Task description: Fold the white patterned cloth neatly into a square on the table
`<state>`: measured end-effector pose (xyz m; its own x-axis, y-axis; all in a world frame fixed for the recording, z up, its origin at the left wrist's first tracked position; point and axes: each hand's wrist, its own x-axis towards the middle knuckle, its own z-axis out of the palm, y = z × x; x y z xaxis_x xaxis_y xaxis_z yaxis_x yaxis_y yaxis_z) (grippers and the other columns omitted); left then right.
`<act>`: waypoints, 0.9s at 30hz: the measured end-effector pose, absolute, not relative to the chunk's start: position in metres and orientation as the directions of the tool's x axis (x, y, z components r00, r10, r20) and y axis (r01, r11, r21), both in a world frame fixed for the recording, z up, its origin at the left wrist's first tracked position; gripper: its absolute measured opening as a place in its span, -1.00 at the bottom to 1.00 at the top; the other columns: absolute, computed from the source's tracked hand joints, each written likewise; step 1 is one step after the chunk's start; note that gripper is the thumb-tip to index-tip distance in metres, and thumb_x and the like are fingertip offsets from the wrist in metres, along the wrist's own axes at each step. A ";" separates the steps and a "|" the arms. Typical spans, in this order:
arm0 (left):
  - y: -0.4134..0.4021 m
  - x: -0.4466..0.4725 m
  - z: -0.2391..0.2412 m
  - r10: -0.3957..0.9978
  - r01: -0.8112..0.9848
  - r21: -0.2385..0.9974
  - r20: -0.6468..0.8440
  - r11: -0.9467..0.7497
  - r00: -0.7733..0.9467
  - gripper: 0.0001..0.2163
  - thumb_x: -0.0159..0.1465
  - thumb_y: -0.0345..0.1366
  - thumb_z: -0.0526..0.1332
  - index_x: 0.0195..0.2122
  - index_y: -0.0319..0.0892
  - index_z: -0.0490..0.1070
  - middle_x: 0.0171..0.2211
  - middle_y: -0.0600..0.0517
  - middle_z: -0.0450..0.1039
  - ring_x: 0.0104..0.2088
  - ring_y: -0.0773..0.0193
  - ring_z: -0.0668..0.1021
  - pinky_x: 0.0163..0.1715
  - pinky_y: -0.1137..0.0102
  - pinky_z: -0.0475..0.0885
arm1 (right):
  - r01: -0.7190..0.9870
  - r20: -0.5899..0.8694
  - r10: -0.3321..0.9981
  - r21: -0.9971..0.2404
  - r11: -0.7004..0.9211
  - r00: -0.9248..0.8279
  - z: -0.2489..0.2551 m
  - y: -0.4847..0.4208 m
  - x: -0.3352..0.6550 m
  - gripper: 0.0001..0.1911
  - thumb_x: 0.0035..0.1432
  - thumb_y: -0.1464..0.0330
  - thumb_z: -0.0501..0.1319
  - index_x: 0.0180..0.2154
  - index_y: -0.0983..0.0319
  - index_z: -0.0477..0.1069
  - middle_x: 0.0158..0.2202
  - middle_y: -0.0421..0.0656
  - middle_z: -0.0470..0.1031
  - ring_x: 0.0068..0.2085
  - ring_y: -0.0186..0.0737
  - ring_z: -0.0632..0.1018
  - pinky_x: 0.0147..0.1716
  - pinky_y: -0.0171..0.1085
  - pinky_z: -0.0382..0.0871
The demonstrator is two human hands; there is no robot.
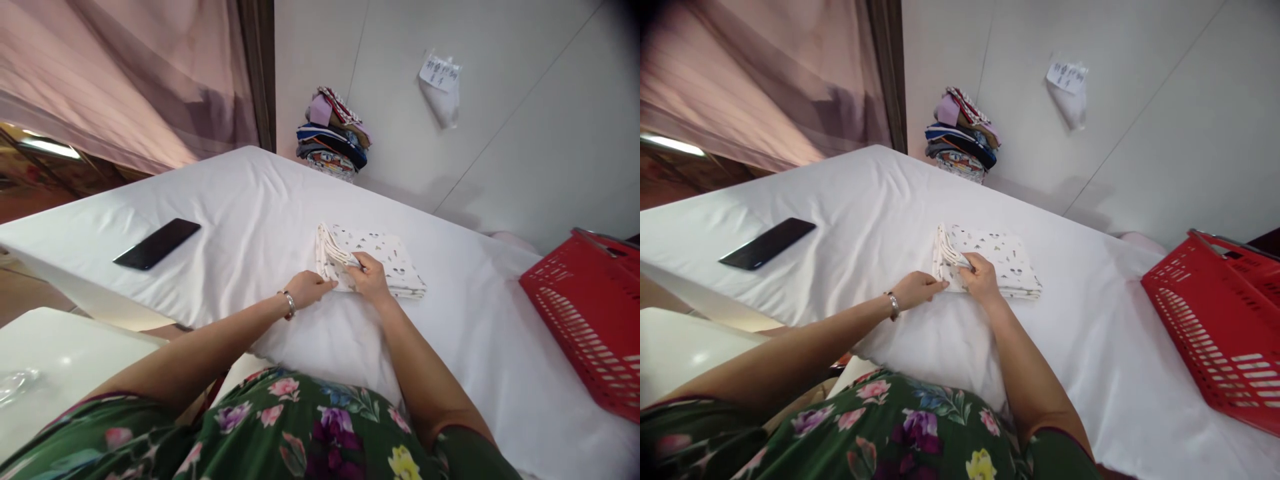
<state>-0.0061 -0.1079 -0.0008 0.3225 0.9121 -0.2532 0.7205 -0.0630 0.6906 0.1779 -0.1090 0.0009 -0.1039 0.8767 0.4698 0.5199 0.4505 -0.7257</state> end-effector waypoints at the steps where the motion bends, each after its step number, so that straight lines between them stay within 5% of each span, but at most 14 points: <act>1: -0.112 -0.002 -0.001 0.905 0.699 0.715 -0.274 -0.035 0.326 -0.52 0.09 0.12 0.03 -0.72 -0.19 0.32 -0.75 0.08 0.23 -0.71 0.41 0.26 -0.66 0.45 0.11 | 0.527 0.480 0.870 -0.713 0.462 -0.113 0.002 -0.110 0.177 -0.74 0.03 0.37 0.08 -0.23 0.26 0.45 -0.25 -0.16 0.44 -0.27 -0.29 0.43 -0.27 -0.36 0.29; 8: -0.118 0.013 -0.006 0.909 0.540 0.830 -0.321 0.135 0.267 -0.69 0.08 -0.15 0.13 -0.72 -0.21 0.30 -0.80 0.12 0.15 -0.74 0.44 0.20 -0.70 0.47 0.08 | 0.559 0.535 0.828 -0.641 0.526 -0.165 0.004 -0.114 0.179 -0.71 0.02 0.44 0.07 -0.20 0.24 0.44 -0.20 -0.16 0.43 -0.21 -0.28 0.44 -0.17 -0.34 0.29; 13: -0.124 0.012 -0.004 0.894 0.218 0.931 -0.348 0.294 0.282 -0.80 0.07 -0.19 0.15 -0.53 -0.22 0.41 -0.71 0.12 0.29 -0.74 0.47 0.20 -0.70 0.48 0.09 | 0.599 0.538 0.816 -0.590 0.542 -0.209 0.003 -0.114 0.180 -0.69 0.04 0.47 0.04 -0.17 0.22 0.43 -0.19 -0.15 0.44 -0.18 -0.26 0.43 -0.13 -0.31 0.29; 20: -0.127 0.012 0.004 0.975 0.433 0.901 -0.057 -0.042 0.214 -0.68 0.11 -0.13 0.10 -0.69 -0.20 0.30 -0.79 0.15 0.14 -0.69 0.46 0.25 -0.63 0.51 0.11 | 0.636 0.466 0.815 -0.522 0.568 -0.346 0.004 -0.117 0.177 -0.62 0.01 0.52 0.02 -0.13 0.20 0.41 -0.14 -0.15 0.42 -0.11 -0.24 0.41 -0.06 -0.26 0.27; 27: -0.126 0.014 0.000 0.979 0.352 0.935 -0.027 -0.046 0.200 -0.69 0.12 -0.13 0.09 -0.66 -0.21 0.32 -0.76 0.16 0.15 -0.68 0.46 0.25 -0.62 0.52 0.13 | 0.571 0.387 0.815 -0.583 0.579 -0.431 0.006 -0.122 0.180 -0.57 0.01 0.47 0.10 -0.02 0.21 0.32 -0.05 -0.12 0.36 -0.04 -0.22 0.37 -0.02 -0.25 0.24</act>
